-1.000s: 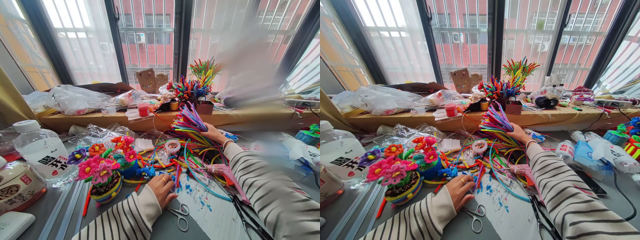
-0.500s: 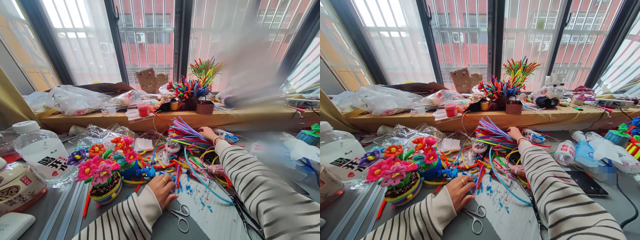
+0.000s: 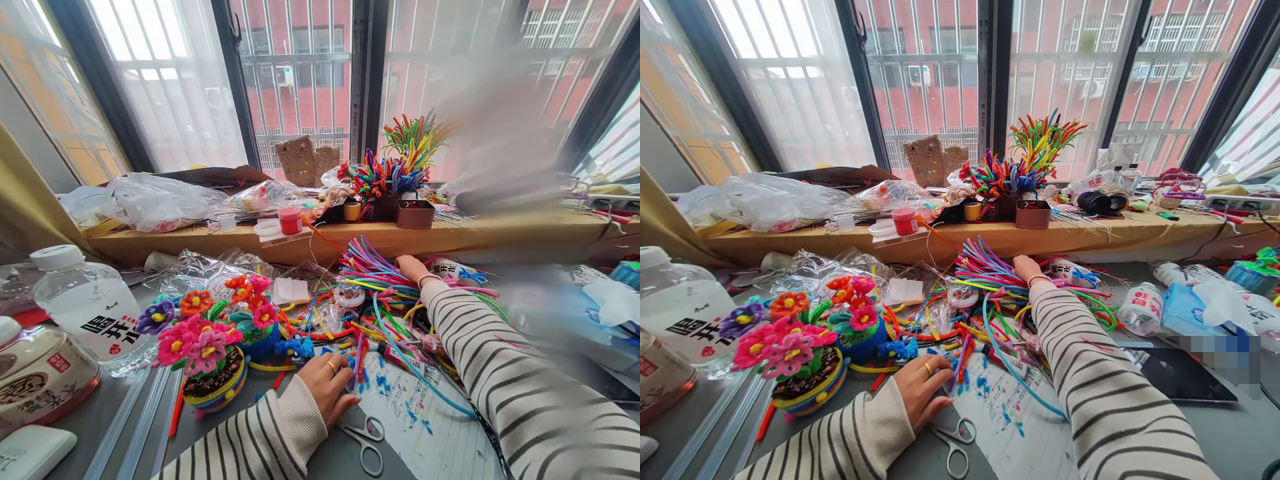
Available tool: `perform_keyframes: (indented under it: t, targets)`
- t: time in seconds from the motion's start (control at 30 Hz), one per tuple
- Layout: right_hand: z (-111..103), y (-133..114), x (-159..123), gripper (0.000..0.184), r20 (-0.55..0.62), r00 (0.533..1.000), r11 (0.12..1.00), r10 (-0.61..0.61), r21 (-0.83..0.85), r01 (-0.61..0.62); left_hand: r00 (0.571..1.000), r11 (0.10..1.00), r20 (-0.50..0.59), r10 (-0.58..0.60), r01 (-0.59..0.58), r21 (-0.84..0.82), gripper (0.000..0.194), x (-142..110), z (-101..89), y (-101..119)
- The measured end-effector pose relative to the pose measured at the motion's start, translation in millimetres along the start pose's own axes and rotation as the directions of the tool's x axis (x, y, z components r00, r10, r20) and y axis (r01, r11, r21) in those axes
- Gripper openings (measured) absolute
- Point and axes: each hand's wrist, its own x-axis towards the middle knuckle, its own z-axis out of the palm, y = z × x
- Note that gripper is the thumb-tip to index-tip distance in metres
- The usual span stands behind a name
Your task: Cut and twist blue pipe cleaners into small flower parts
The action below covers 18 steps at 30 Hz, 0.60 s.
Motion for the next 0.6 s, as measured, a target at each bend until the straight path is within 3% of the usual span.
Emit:
perform_keyframes:
  t: [0.27, 0.43, 0.6]
  targets:
    - [5.1, 3.9, -3.3, 0.027, -0.169, 0.979, 0.993, 0.113, 0.041, -0.108, 0.999, 0.999, -0.013, 0.043, -0.043, 0.021, 0.040, 0.2, 3.7, -3.9]
    - [5.2, 7.2, -1.8, 0.022, -0.187, 0.979, 0.995, 0.086, 0.073, -0.074, 0.999, 0.999, -0.019, 0.038, -0.038, 0.010, 0.040, -0.1, 3.4, -3.5]
    - [5.8, 11.9, 0.6, 0.030, -0.206, 0.972, 0.992, 0.114, 0.071, -0.102, 1.000, 1.000, 0.007, -0.004, 0.004, -0.001, 0.040, 0.7, -1.3, 0.8]
